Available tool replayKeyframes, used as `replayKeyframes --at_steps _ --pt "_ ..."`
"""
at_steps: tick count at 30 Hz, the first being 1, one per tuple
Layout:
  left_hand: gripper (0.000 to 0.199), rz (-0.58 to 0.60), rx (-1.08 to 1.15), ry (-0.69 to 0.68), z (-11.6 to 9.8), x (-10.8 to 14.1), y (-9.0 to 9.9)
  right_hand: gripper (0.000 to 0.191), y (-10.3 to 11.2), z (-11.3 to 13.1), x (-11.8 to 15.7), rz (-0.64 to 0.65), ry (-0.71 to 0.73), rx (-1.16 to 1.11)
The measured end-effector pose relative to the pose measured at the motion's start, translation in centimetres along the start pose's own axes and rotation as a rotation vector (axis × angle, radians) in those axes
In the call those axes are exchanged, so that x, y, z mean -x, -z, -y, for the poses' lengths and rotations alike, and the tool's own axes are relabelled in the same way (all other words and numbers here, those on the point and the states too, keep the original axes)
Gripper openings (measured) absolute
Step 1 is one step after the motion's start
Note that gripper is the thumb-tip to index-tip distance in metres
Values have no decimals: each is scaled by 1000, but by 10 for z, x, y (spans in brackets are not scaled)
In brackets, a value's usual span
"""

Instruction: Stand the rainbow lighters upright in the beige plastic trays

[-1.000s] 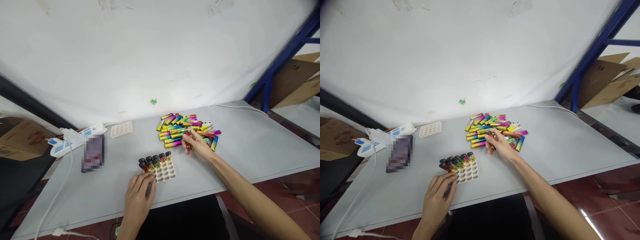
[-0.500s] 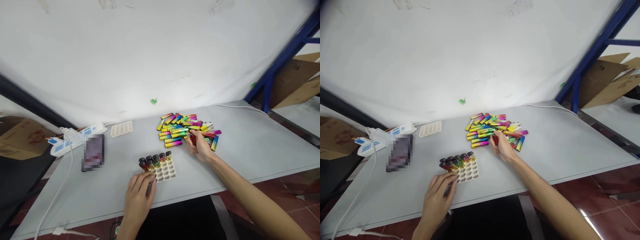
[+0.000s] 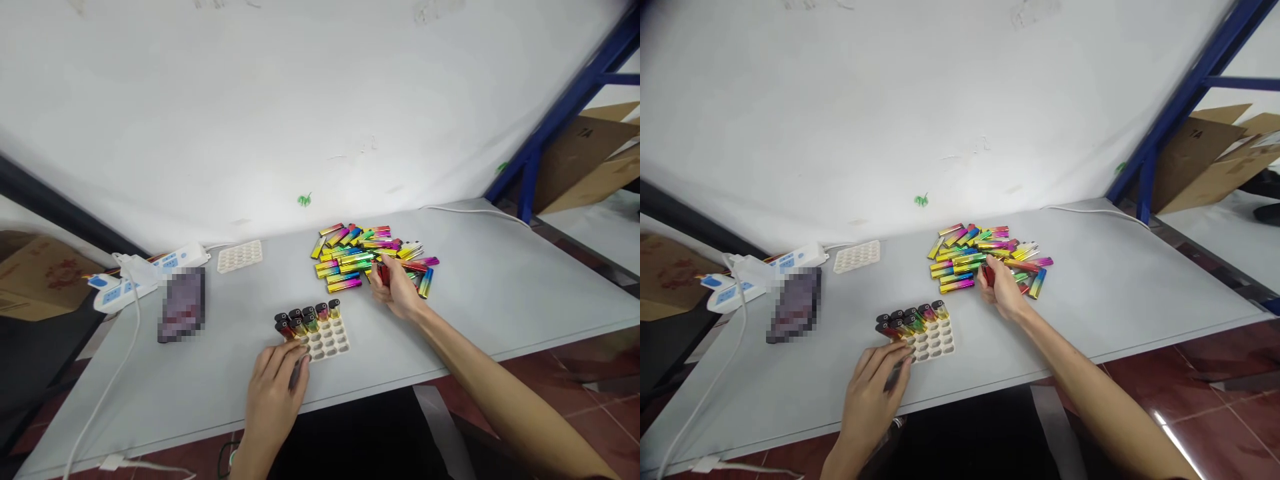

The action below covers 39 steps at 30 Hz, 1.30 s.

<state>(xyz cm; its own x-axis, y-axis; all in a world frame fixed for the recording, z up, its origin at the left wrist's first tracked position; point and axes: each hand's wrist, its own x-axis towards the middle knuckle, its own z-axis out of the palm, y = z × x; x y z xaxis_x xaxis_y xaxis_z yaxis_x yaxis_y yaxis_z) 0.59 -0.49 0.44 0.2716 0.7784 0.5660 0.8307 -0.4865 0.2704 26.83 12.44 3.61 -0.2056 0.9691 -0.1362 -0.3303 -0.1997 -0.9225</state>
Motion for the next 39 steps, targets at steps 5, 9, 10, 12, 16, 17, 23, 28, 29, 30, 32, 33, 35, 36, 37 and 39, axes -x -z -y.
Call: replayKeyframes --at_steps 5,9,10,12,16,17,23,28,29,30,32,33,35,36,37,39 --pt "17 4 4 6 0 1 0 49 2 -2 -1 -32 11 11" --pt "16 1 -8 0 0 0 0 54 2 -2 -3 -43 39 25" --pt "16 -3 -10 -4 0 0 0 56 2 -2 -4 -27 55 34" --pt "14 -11 -7 -8 -1 -1 0 56 1 -2 -2 -9 101 53" --pt "14 -2 2 7 -2 0 0 45 -3 -5 17 -82 211 227" --pt "14 3 5 10 -2 0 0 41 -5 -6 24 -89 245 325" --pt "14 15 12 17 -1 1 0 19 -30 -4 62 0 446 759" --pt "14 8 16 11 0 1 0 24 -55 -14 64 -41 429 807" --pt "14 7 18 13 0 1 0 24 -58 -18 63 -50 428 822" --pt "14 10 19 17 0 2 0 24 -61 -22 62 -56 431 846" --pt "13 15 22 19 0 2 0 23 -64 -31 60 -68 444 923" --pt "13 16 23 19 0 2 0 22 -66 -34 60 -79 453 964" --pt "14 18 26 21 0 3 0 23 -68 -38 58 -100 473 1038" --pt "14 19 28 22 0 3 0 23 -70 -38 58 -107 486 1074" --pt "14 20 29 22 0 3 0 24 -72 -38 58 -110 503 1115" --pt "14 26 33 27 0 3 0 24 -77 -34 58 -111 522 1244"
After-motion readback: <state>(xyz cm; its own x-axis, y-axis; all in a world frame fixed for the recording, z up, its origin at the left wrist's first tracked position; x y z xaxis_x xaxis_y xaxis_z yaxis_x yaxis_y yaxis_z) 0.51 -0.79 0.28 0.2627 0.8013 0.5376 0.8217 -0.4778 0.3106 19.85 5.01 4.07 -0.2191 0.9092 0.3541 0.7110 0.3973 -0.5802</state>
